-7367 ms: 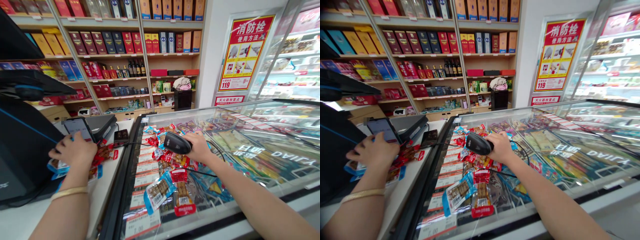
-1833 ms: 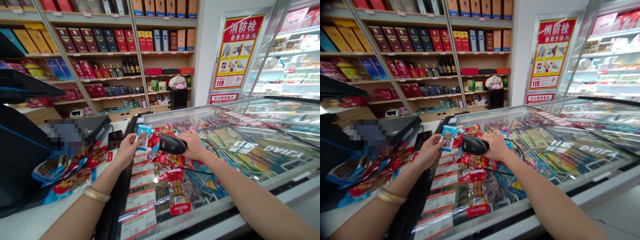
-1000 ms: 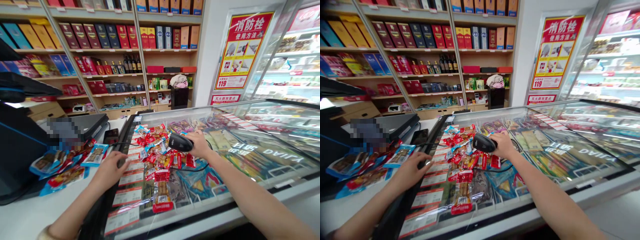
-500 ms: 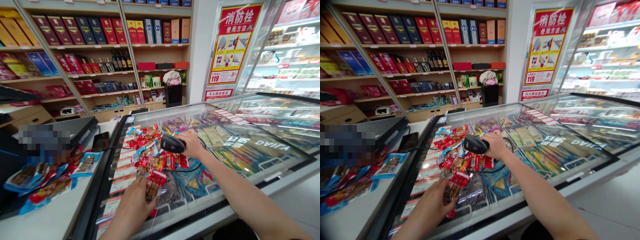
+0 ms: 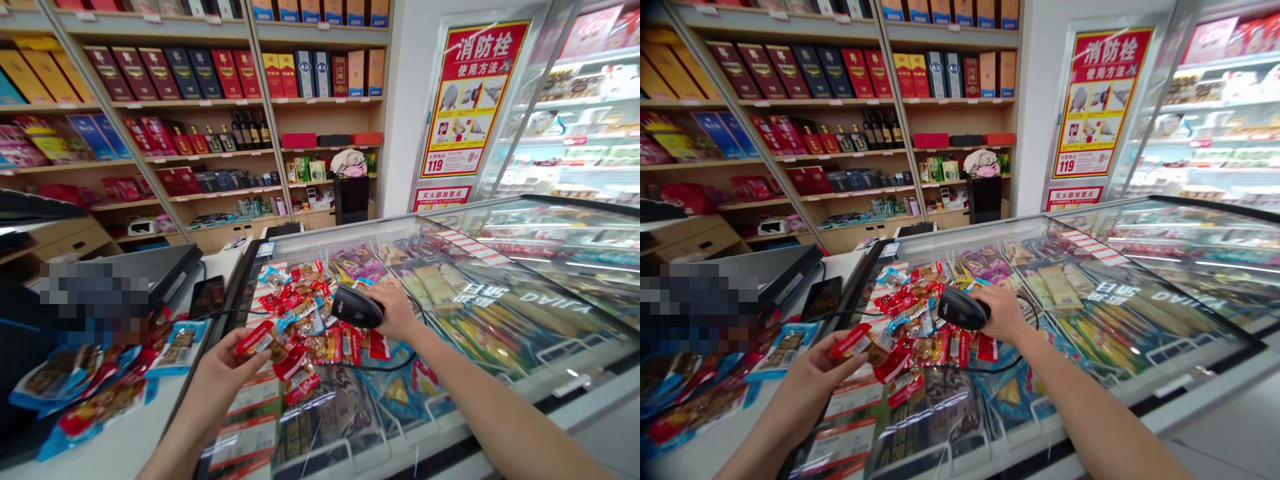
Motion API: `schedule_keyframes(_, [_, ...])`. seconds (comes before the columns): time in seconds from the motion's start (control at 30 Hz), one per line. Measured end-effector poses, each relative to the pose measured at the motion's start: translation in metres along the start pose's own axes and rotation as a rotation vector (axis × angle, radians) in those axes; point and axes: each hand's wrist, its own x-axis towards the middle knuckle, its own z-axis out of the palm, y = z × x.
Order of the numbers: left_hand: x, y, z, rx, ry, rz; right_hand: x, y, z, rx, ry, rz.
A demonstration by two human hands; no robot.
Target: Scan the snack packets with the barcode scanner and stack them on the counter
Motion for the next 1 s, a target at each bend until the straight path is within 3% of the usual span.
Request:
schedule_keyframes(0.17, [0.014,-0.003,0.025,-0.329,0.16,-0.019,0.001,-0.009,-0.003,0.048,0.009,-0.017])
schedule_keyframes(0.27, [0.019,-0.012,0.032,-0.369,0.309,0.016,0.004,-0.017,-0.007,0.076,0.034,-0.041])
schedule_keyframes(0.33, [0.019,-0.017,0.029,-0.308,0.303,0.015,0.006,-0.024,-0.009,0.093,0.027,-0.056])
schedule_keyframes(0.6, [0.019,-0.029,0.006,0.132,-0.014,0.153,0.009,-0.039,-0.015,0.053,-0.019,-0.118])
schedule_keyframes(0.8, [0.021,-0.033,-0.002,0.398,0.138,0.286,0.009,-0.046,-0.018,0.028,-0.047,-0.161])
schedule_keyframes(1.0, [0.016,-0.022,-0.009,0.601,0.136,0.501,0.01,-0.05,-0.02,0.022,-0.079,-0.199])
